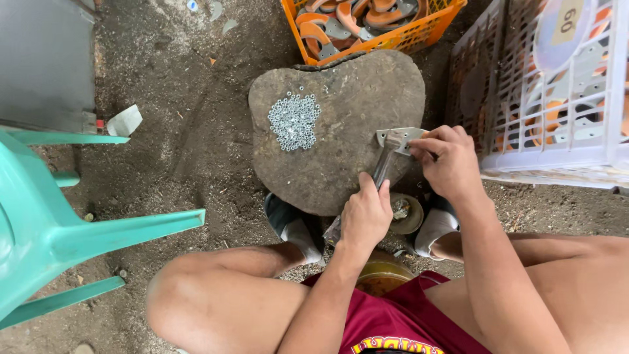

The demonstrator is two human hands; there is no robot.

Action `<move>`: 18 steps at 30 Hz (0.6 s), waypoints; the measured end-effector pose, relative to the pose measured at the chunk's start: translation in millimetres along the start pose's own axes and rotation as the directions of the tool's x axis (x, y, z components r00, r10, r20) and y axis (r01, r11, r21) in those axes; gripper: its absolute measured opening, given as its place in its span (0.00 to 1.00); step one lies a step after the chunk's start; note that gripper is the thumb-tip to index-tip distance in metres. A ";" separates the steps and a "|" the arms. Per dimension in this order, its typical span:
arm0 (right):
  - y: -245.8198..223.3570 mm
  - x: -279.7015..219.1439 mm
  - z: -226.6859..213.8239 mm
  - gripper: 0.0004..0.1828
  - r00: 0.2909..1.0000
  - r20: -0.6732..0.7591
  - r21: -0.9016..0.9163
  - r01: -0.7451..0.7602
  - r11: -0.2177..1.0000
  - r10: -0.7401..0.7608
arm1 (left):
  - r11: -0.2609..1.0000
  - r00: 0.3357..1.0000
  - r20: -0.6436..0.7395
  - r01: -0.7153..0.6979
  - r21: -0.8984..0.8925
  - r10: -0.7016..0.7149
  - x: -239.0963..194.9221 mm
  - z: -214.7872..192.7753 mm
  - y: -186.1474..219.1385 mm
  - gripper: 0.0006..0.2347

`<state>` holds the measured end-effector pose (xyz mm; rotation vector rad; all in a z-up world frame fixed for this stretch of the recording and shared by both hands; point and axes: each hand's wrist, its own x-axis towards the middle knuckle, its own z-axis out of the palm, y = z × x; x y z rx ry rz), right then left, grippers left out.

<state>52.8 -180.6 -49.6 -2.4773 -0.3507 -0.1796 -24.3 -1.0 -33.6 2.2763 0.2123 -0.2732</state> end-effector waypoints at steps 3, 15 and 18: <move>1.2 -1.0 3.3 0.09 0.999 -0.031 -0.048 0.034 0.998 -0.035 | 1.000 1.000 -0.002 0.004 0.011 -0.004 0.6 0.0 0.6 0.19; -3.5 -0.7 -7.6 0.16 0.997 -0.079 0.016 -0.018 1.000 0.019 | 1.000 1.000 0.018 0.020 0.013 -0.020 1.1 -0.9 -1.4 0.18; 1.0 3.3 -16.0 0.17 0.987 -0.068 0.026 -0.142 0.989 0.144 | 0.999 0.999 0.019 0.027 0.034 -0.027 1.1 -1.8 -0.6 0.18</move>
